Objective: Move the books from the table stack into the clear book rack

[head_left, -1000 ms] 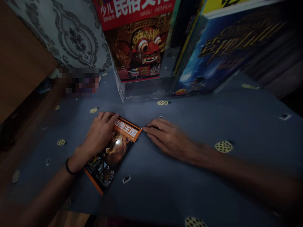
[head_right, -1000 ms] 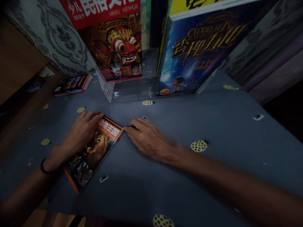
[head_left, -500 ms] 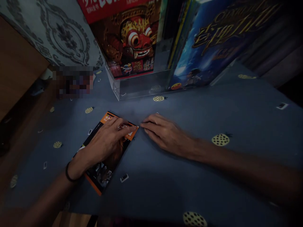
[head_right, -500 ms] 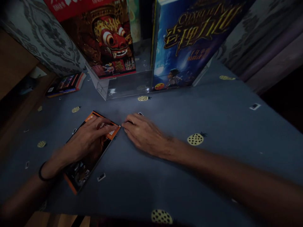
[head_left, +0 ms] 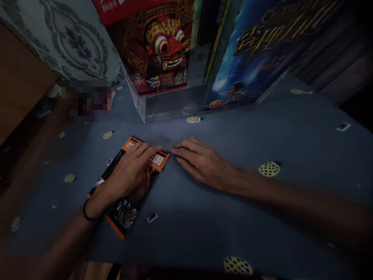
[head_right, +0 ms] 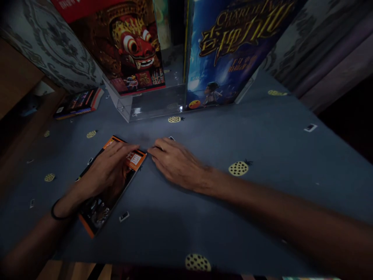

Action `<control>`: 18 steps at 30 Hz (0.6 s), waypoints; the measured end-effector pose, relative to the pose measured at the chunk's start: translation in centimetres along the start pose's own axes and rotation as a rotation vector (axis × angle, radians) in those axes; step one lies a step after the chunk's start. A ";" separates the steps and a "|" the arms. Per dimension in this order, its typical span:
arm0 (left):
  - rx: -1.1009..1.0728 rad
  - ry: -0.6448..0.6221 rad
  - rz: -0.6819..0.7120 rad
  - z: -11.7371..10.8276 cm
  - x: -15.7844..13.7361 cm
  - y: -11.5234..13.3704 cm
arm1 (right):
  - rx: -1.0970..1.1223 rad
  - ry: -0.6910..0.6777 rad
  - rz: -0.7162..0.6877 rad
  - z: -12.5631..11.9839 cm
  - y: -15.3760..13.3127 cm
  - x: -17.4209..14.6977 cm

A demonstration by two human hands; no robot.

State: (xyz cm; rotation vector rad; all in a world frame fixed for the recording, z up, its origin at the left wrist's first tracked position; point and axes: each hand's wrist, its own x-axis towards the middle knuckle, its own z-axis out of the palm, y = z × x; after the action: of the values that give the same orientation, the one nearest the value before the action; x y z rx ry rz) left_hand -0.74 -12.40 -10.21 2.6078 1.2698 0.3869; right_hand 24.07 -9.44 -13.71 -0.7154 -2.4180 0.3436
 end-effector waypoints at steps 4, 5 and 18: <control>-0.063 0.024 -0.032 0.0 -0.1 -0.1 | -0.094 -0.067 -0.027 0.0 -0.1 0.1; -0.061 0.021 -0.031 0.0 -0.1 -0.1 | -0.124 -0.079 -0.040 0.1 -0.1 0.1; 0.058 -0.001 0.027 0.5 -0.4 -0.2 | -0.112 -0.042 -0.076 0.2 0.0 0.0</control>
State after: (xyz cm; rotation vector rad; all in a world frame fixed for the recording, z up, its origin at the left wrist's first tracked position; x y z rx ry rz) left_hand -0.97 -12.61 -10.78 2.6751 1.2656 0.3592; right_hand 23.91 -9.46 -13.82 -0.6683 -2.5128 0.1951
